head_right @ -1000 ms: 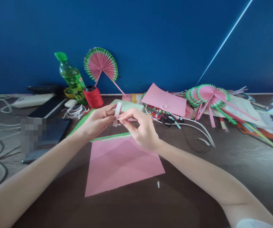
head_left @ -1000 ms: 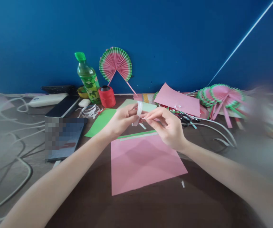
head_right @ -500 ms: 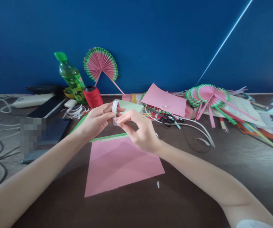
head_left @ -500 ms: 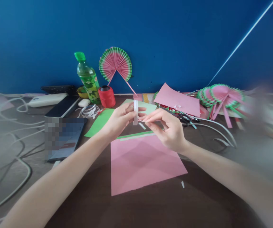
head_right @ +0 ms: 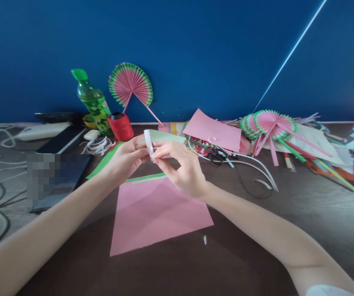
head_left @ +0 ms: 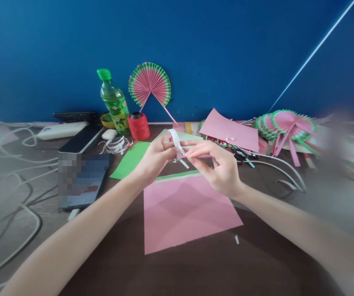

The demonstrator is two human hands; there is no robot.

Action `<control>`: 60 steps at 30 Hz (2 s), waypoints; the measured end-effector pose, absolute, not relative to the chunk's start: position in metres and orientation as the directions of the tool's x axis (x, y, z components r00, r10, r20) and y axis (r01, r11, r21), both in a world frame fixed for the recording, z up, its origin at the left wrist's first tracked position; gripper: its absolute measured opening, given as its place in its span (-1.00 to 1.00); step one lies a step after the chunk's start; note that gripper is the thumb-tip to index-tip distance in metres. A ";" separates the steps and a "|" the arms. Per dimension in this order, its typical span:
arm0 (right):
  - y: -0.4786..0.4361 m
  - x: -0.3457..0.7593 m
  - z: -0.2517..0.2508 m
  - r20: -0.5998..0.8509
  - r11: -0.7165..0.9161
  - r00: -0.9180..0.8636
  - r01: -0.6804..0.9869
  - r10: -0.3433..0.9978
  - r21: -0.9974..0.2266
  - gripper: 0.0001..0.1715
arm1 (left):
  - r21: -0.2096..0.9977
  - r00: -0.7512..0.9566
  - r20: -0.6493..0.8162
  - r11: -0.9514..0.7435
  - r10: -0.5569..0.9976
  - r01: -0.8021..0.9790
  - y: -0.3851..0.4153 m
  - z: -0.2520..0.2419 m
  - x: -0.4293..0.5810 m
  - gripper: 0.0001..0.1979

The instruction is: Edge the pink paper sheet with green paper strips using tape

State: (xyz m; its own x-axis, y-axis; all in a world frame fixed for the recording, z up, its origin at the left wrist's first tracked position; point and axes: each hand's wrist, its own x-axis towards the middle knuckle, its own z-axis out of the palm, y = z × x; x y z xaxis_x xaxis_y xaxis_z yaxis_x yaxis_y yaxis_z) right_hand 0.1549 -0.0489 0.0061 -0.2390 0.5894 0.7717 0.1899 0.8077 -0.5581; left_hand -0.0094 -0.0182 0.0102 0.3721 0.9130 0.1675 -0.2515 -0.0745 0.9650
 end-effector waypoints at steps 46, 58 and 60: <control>-0.030 0.166 0.019 0.368 0.243 -0.284 -0.393 0.885 -0.887 -0.82 | 0.987 0.594 0.154 -0.150 0.790 -0.057 -0.011 0.017 -0.026 -0.62; -0.025 0.174 0.020 0.214 -0.068 -0.541 -0.454 0.813 -0.888 -0.79 | 0.897 0.690 0.075 -0.352 0.720 0.269 -0.011 0.026 -0.038 -0.61; -0.024 0.175 0.021 0.202 -0.052 -0.496 -0.451 0.845 -0.891 -0.79 | 0.833 0.647 0.065 -0.398 0.760 0.384 -0.007 0.025 -0.041 -0.60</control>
State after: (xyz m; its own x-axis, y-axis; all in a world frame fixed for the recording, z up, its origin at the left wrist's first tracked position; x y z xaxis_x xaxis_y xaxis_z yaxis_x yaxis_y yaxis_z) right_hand 0.1751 -0.0236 0.0213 -0.4958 0.8447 0.2018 -0.4508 -0.0517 -0.8911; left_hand -0.0408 -0.0070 0.0248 0.6473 0.7595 0.0646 0.3841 -0.3982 0.8330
